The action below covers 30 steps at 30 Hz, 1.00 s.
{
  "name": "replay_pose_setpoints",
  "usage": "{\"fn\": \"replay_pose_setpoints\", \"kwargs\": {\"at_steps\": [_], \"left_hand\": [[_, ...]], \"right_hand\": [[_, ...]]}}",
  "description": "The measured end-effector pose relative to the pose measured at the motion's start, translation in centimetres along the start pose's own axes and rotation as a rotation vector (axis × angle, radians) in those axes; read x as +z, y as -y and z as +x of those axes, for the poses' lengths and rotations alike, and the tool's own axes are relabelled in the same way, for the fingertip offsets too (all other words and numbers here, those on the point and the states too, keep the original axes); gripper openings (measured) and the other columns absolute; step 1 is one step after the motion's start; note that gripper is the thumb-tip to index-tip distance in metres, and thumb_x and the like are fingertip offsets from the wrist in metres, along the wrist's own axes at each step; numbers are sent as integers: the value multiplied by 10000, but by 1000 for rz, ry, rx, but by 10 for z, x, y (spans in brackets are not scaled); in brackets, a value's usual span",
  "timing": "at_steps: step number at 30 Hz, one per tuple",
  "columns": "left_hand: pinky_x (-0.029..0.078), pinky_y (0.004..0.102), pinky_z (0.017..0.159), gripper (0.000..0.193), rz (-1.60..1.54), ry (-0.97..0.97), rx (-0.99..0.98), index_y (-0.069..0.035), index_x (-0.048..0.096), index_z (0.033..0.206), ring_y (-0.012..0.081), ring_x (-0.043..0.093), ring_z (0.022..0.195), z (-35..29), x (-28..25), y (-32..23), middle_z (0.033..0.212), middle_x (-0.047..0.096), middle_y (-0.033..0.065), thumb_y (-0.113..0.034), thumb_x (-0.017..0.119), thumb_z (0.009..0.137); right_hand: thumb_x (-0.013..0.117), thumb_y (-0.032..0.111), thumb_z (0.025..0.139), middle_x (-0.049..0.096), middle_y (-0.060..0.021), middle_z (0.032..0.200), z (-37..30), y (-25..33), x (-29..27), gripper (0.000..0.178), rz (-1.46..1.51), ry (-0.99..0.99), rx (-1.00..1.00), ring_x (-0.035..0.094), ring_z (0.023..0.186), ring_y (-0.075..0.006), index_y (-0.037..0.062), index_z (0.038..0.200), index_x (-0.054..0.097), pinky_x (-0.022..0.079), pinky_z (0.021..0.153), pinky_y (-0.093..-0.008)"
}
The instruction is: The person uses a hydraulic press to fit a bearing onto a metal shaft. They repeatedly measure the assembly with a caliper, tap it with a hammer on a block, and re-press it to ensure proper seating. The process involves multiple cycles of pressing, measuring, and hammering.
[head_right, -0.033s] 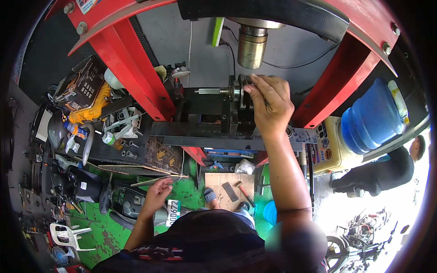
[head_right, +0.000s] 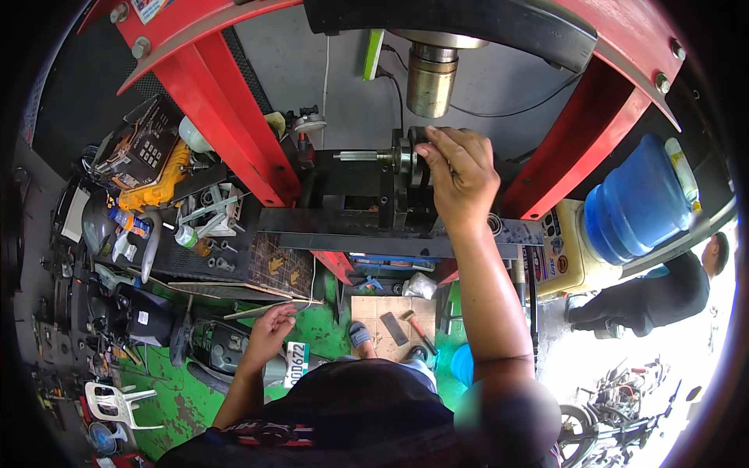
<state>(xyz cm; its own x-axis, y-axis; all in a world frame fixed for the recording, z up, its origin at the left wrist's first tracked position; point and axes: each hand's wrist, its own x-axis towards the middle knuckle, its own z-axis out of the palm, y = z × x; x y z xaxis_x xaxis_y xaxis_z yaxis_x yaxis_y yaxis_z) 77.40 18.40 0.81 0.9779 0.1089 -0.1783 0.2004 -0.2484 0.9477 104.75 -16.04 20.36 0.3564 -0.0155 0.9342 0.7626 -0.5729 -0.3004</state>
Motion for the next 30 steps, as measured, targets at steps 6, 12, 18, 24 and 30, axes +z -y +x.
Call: {"fn": "replay_pose_setpoints", "kwargs": {"at_steps": [6, 12, 18, 24, 30], "left_hand": [[554, 306, 877, 386, 2, -19, 5, 16, 618, 1346, 163, 687, 1033, -6, 4, -8, 1211, 723, 131, -136, 689, 999], [551, 304, 877, 369, 21, -11, 18, 8, 631, 1332, 160, 688, 1025, -5, 12, -15, 1203, 727, 123, -134, 689, 997], [550, 309, 876, 346, 10, -30, 30, -1, 646, 1312, 164, 693, 1016, -7, 18, -8, 1189, 734, 119, -138, 689, 997], [550, 316, 876, 345, 36, -28, 14, -6, 650, 1308, 166, 697, 1009, -13, 21, -9, 1184, 738, 108, -155, 687, 1000], [538, 287, 926, 348, 46, 6, 3, 24, 623, 1328, 144, 678, 1062, -15, 26, -13, 1213, 719, 105, -97, 672, 1005]], "right_hand": [[884, 99, 784, 739, -64, 974, -5, 16, -2, 260, 3, 22, 202, 637, 905, -218, 61, 1026, 798, 531, 817, -343], [883, 75, 779, 743, -82, 953, -13, -2, 3, 214, 10, -10, 207, 641, 852, -232, 49, 971, 790, 531, 792, -347], [889, 98, 777, 742, -68, 912, -13, 16, -1, 202, 75, -89, 216, 641, 832, -220, 51, 950, 797, 527, 774, -350], [885, 74, 778, 742, -78, 903, -14, 31, -2, 190, 45, -115, 269, 655, 827, -233, 44, 939, 788, 526, 779, -353], [877, 66, 788, 744, -92, 914, -25, 25, 2, 166, 32, -148, 233, 658, 824, -248, 36, 913, 771, 522, 769, -347]]}}
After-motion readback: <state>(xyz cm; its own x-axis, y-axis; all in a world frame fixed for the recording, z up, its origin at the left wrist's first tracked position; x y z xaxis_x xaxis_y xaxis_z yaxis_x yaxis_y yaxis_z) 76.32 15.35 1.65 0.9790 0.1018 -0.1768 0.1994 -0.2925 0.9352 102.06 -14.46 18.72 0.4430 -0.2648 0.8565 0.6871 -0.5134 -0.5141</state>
